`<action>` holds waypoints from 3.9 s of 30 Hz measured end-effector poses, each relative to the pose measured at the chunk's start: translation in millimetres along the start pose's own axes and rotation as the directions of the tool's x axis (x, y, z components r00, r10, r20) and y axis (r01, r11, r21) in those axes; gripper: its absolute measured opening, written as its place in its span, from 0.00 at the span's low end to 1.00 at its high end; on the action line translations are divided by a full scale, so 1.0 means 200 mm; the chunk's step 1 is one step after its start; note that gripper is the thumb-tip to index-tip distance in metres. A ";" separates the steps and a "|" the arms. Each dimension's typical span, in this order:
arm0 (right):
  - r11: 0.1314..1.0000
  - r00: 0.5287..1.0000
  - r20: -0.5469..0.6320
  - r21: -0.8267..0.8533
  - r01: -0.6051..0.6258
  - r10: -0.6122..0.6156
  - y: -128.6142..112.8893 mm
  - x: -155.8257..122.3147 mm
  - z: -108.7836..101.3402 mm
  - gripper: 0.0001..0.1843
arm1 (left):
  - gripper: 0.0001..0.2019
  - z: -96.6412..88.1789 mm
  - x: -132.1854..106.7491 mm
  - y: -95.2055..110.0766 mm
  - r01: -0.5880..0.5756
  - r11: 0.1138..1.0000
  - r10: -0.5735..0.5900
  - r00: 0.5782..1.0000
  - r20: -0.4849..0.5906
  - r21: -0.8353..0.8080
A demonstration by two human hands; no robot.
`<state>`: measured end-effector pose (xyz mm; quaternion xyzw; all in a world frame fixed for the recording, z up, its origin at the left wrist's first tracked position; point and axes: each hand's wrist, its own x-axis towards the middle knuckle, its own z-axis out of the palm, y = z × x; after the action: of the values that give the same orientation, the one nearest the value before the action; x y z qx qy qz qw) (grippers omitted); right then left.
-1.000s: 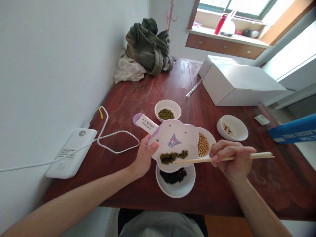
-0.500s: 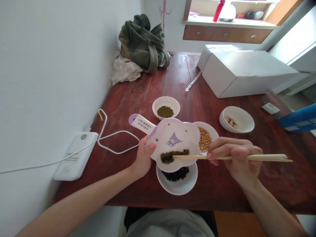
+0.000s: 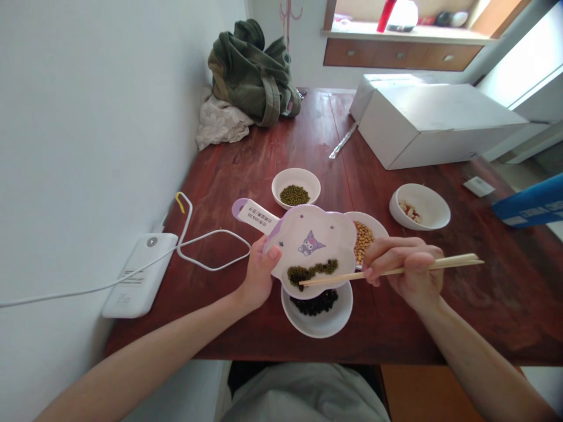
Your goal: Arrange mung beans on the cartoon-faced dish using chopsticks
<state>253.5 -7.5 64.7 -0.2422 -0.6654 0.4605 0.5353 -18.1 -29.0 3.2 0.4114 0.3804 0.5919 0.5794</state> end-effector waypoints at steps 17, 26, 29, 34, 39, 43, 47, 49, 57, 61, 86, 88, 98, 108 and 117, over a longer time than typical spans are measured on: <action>0.989 0.999 0.049 -0.144 -0.016 0.023 -0.03 -0.04 0.04 0.34 | 0.37 -0.04 -0.06 -0.04 0.087 0.996 -0.089 0.991 -0.099 -0.024; 0.987 0.999 0.045 -0.161 -0.021 0.029 -0.05 -0.01 0.04 0.38 | 0.38 -0.07 -0.11 -0.06 0.227 0.966 -0.235 0.970 -0.059 -0.121; 0.991 0.998 0.047 -0.128 -0.039 0.045 -0.04 -0.02 0.03 0.38 | 0.37 -0.05 -0.10 -0.05 0.242 0.959 -0.254 0.965 -0.068 -0.149; 0.991 0.995 0.026 -0.100 -0.093 0.096 -0.02 -0.06 0.02 0.39 | 0.35 0.01 -0.07 0.00 0.248 0.949 -0.250 0.968 0.015 -0.196; 0.991 0.998 0.017 -0.122 -0.061 0.063 0.01 -0.09 -0.01 0.40 | 0.39 0.08 -0.02 0.07 0.217 0.955 -0.192 0.972 0.138 -0.202; 0.989 0.998 0.051 -0.145 -0.031 0.038 0.01 -0.08 -0.04 0.41 | 0.39 0.08 -0.01 0.07 0.194 0.956 -0.167 0.976 0.138 -0.218; 0.990 0.998 0.035 -0.134 -0.043 0.048 0.01 -0.07 -0.04 0.42 | 0.36 0.08 -0.01 0.06 0.173 0.957 -0.143 0.979 0.142 -0.231; 0.990 0.999 0.029 -0.140 -0.032 0.036 0.01 -0.07 -0.04 0.42 | 0.35 0.08 -0.01 0.06 0.174 0.958 -0.142 0.978 0.151 -0.226; 0.988 0.998 0.058 -0.150 0.040 -0.032 0.02 -0.05 -0.04 0.41 | 0.34 0.07 0.00 0.07 0.203 0.954 -0.160 0.967 0.197 -0.221; 0.992 0.999 0.049 -0.127 0.004 0.003 0.03 -0.05 -0.03 0.40 | 0.32 0.07 0.00 0.08 0.200 0.954 -0.157 0.968 0.194 -0.222; 0.994 1.000 0.015 -0.108 -0.013 0.015 0.02 -0.01 -0.03 0.40 | 0.31 0.07 0.00 0.09 0.172 0.962 -0.131 0.972 0.194 -0.212; 0.996 1.000 0.007 -0.093 -0.014 0.014 0.02 0.00 -0.04 0.40 | 0.31 0.07 0.01 0.09 0.174 0.961 -0.133 0.973 0.189 -0.217; 0.997 0.999 0.037 -0.082 0.000 0.003 0.00 0.00 -0.03 0.40 | 0.32 0.07 -0.01 0.07 0.200 0.960 -0.167 0.971 0.174 -0.196; 0.999 0.995 -0.095 -0.010 -0.039 0.038 -0.01 0.02 -0.06 0.43 | 0.36 0.04 0.00 0.05 0.168 0.971 -0.137 0.974 0.182 -0.171; 0.969 0.987 -0.159 -0.236 -0.073 0.036 -0.05 -0.03 -0.06 0.43 | 0.35 0.05 0.00 0.05 0.149 0.975 -0.122 0.978 0.166 -0.163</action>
<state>268.4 -12.9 69.6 -0.3583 -0.6662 0.3708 0.5388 -13.2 -30.5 15.2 0.3768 0.3080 0.5481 0.6803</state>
